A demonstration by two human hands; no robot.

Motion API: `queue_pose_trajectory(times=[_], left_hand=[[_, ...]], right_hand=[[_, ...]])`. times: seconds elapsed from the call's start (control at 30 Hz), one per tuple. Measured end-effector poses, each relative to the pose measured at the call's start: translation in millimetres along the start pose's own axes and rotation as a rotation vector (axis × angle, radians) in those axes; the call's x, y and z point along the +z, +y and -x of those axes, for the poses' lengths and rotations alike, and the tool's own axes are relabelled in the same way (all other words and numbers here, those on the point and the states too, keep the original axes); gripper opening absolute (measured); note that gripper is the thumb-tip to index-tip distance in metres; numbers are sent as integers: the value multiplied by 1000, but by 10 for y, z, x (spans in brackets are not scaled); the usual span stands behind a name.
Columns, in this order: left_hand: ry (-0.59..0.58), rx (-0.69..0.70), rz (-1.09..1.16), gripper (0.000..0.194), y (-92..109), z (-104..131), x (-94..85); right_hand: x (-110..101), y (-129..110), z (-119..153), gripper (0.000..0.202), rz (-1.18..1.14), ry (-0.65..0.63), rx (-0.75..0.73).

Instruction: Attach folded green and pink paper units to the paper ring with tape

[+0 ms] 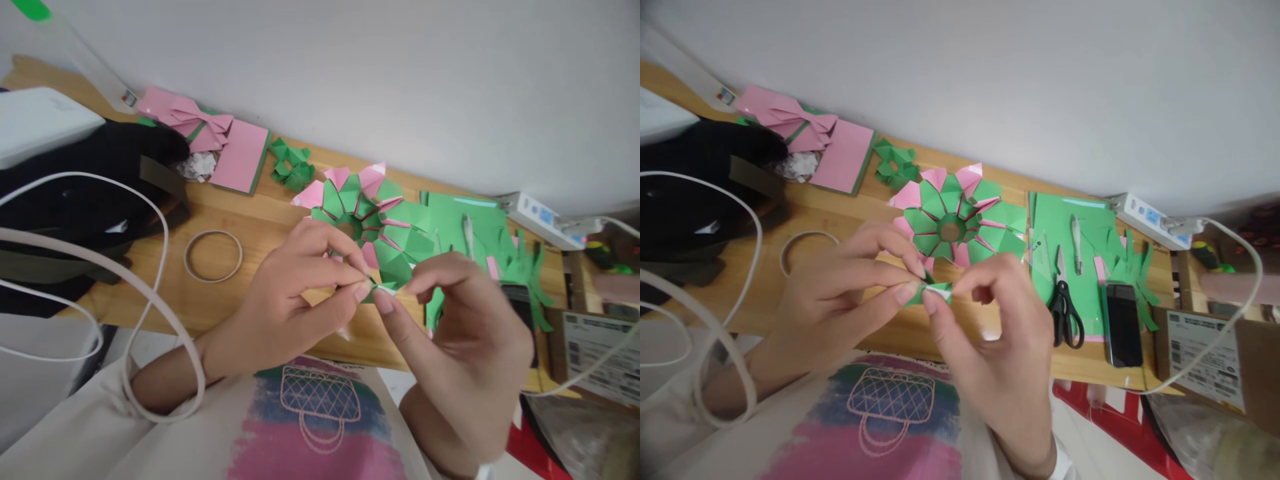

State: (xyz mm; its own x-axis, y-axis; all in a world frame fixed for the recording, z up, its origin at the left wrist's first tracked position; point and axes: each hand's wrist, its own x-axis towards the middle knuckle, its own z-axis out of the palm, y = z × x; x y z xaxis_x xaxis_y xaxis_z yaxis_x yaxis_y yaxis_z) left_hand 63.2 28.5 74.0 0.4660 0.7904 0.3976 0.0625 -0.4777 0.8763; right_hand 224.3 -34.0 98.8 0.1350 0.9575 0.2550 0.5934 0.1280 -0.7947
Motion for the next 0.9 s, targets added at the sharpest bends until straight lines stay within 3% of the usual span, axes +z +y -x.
queue_pose_trajectory(times=[0.07,0.23,0.47,0.9], left_hand=[[-12,-13,1,16,8,1,-9],[-57,-46,-38,16,29,-5,-27],[-68,19,-19,15,15,-3,-16],[-73,27,-21,20,2,44,-16]], right_hand=[[-3,13,-7,24,-12,15,21],[-38,71,-22,17,-173,-146,60],[-14,93,-41,13,-349,-170,161],[31,68,-29,19,-266,-145,159]])
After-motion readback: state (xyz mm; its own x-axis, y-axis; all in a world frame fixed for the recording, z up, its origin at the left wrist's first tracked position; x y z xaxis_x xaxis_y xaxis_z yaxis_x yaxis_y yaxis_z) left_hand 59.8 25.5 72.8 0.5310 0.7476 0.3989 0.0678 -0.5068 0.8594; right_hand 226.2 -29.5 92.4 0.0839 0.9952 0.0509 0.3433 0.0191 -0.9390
